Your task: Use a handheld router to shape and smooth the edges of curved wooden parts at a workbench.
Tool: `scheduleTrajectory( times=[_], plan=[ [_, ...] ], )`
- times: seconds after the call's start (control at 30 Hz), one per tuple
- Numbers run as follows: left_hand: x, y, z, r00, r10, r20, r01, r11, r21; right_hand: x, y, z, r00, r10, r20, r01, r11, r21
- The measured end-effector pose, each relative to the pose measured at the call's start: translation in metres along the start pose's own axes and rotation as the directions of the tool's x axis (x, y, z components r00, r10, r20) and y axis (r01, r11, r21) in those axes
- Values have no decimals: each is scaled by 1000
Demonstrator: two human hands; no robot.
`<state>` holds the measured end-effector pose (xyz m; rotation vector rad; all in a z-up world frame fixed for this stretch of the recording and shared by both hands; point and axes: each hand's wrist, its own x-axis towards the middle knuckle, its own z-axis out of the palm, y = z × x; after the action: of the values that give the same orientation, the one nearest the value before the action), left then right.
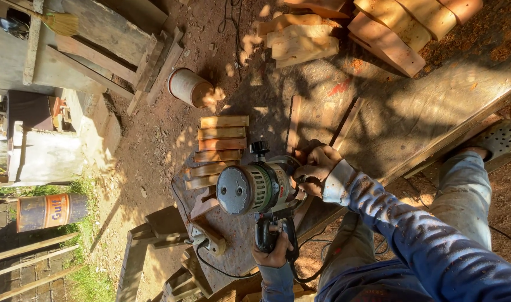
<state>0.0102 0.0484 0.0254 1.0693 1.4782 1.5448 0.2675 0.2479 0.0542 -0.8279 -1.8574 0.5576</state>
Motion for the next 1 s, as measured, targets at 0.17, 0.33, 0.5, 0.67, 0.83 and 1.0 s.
scheduleTrajectory(
  times=[0.17, 0.33, 0.5, 0.67, 0.83, 1.0],
  plan=[
    [-6, 3, -6, 999, 17, 31, -16, 1000, -6, -4, 1, 2, 997, -37, -61, 42, 994, 96],
    [-12, 2, -7, 998, -60, -22, 58, 996, -64, -10, 4, 5, 995, -76, -71, 77, 997, 20],
    [-29, 3, -12, 990, -128, -51, 130, 991, 21, -9, -1, 0, 995, -91, -34, 92, 994, 50],
    [-42, 10, -1, 1000, -26, -5, 26, 999, 25, -13, 3, 6, 990, -125, -65, 131, 988, 84],
    [-54, 9, 7, 995, -21, -94, 26, 998, 52, -15, 2, 6, 992, -112, -66, 119, 987, 109],
    [-64, 16, 17, 995, 9, -103, 0, 997, 78, -14, -2, 3, 995, -93, -36, 96, 992, 77]
  ],
)
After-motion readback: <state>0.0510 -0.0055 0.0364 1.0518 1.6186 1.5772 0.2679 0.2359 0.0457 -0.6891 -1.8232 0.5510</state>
